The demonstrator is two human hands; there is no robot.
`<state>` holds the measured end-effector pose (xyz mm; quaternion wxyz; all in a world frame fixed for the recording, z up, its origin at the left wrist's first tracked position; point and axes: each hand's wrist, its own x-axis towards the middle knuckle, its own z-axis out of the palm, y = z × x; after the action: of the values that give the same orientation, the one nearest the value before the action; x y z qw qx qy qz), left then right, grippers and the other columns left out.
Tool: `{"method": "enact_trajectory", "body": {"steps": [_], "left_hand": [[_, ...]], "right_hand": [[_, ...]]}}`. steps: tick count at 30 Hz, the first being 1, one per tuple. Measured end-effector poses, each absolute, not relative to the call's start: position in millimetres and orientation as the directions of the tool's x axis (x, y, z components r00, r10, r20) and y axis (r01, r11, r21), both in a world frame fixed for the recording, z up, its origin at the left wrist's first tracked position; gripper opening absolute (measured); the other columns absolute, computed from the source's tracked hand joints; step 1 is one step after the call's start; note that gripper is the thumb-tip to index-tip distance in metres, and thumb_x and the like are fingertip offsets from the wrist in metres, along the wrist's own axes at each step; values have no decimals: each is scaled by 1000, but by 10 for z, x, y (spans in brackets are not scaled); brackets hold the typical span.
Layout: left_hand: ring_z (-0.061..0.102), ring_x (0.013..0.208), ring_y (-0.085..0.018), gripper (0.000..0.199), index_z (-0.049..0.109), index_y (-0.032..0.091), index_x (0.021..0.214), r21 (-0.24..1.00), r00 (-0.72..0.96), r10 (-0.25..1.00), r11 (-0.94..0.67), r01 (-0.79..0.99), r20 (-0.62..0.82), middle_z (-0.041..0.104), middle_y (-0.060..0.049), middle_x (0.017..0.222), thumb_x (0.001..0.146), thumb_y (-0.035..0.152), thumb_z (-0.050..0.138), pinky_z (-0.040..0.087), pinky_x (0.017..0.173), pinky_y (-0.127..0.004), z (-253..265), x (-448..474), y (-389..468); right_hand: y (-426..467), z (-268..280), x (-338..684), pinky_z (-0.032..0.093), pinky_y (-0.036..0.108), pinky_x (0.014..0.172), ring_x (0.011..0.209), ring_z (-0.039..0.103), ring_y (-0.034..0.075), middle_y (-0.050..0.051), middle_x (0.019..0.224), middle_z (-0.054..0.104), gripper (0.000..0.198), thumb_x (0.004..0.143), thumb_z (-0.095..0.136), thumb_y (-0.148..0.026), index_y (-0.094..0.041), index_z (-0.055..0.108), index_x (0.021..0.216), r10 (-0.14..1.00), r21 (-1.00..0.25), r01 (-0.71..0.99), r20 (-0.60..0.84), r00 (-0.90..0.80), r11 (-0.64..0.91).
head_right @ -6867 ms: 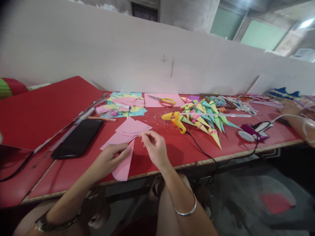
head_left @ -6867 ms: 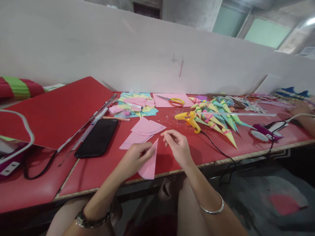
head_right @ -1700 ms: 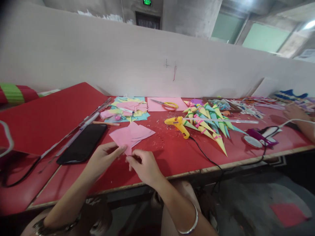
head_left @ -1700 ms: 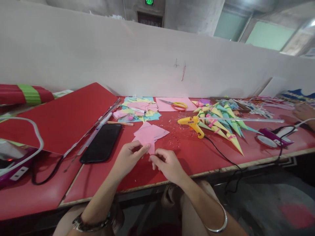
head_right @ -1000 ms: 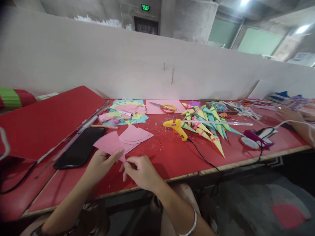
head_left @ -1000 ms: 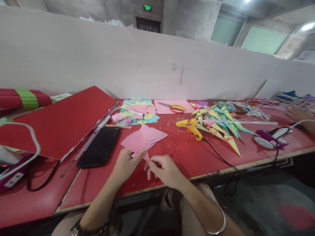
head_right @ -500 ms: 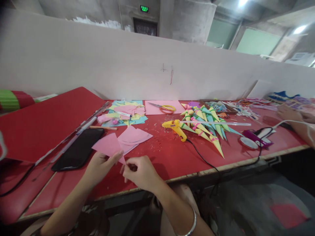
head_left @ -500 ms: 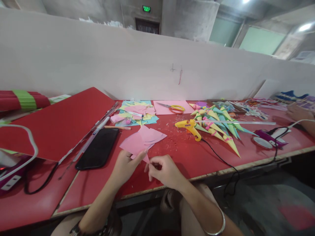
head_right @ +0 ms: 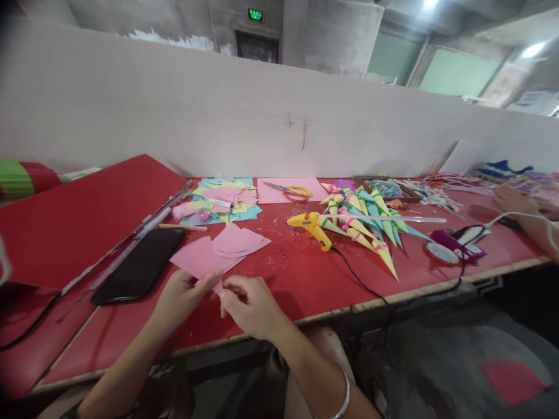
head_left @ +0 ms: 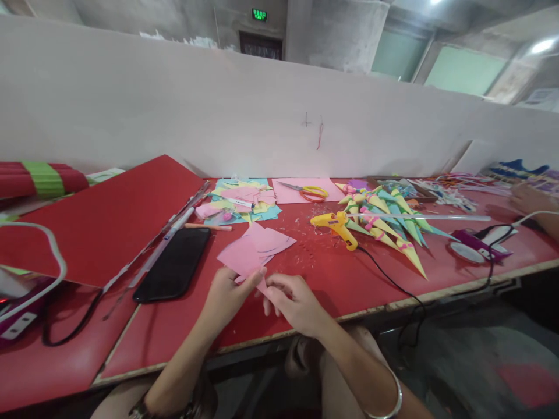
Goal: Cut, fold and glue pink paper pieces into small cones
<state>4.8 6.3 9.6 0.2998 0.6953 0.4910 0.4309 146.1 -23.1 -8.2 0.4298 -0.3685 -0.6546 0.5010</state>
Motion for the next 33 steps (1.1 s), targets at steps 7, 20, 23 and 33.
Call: {"method": "enact_trajectory", "body": {"steps": [7,20,23,33], "left_hand": [[46,48,-11,31,49,17,46,860,242,932,-345,376,268,51,2,43,72,33,49,37,43,-19,88,63,36],[27,33,-7,46,34,19,35,857,19,958,-265,442,287,28,5,33,75,40,41,23,35,-21,144,-13,55],[29,33,-7,45,35,19,36,854,6,956,-264,448,292,30,5,32,75,41,40,24,36,-21,136,-31,65],[30,36,-7,39,36,19,45,870,-28,941,-301,390,338,33,5,37,76,41,44,24,36,-20,118,-53,81]], "right_hand": [[-241,-146,1437,36,18,48,46,47,7,-2,51,53,29,86,43,-27,-14,56,64,917,-980,82,139,-374,183],[-269,-114,1444,35,17,48,45,43,6,-2,50,53,32,88,40,-28,-14,56,64,872,-984,81,100,-479,157],[-267,-106,1448,35,17,48,45,44,6,-2,51,53,33,88,39,-28,-14,56,63,869,-984,85,95,-486,155],[-277,-97,1445,35,16,47,47,46,6,-2,52,53,30,87,40,-24,-14,57,65,866,-974,115,113,-487,192]]}}
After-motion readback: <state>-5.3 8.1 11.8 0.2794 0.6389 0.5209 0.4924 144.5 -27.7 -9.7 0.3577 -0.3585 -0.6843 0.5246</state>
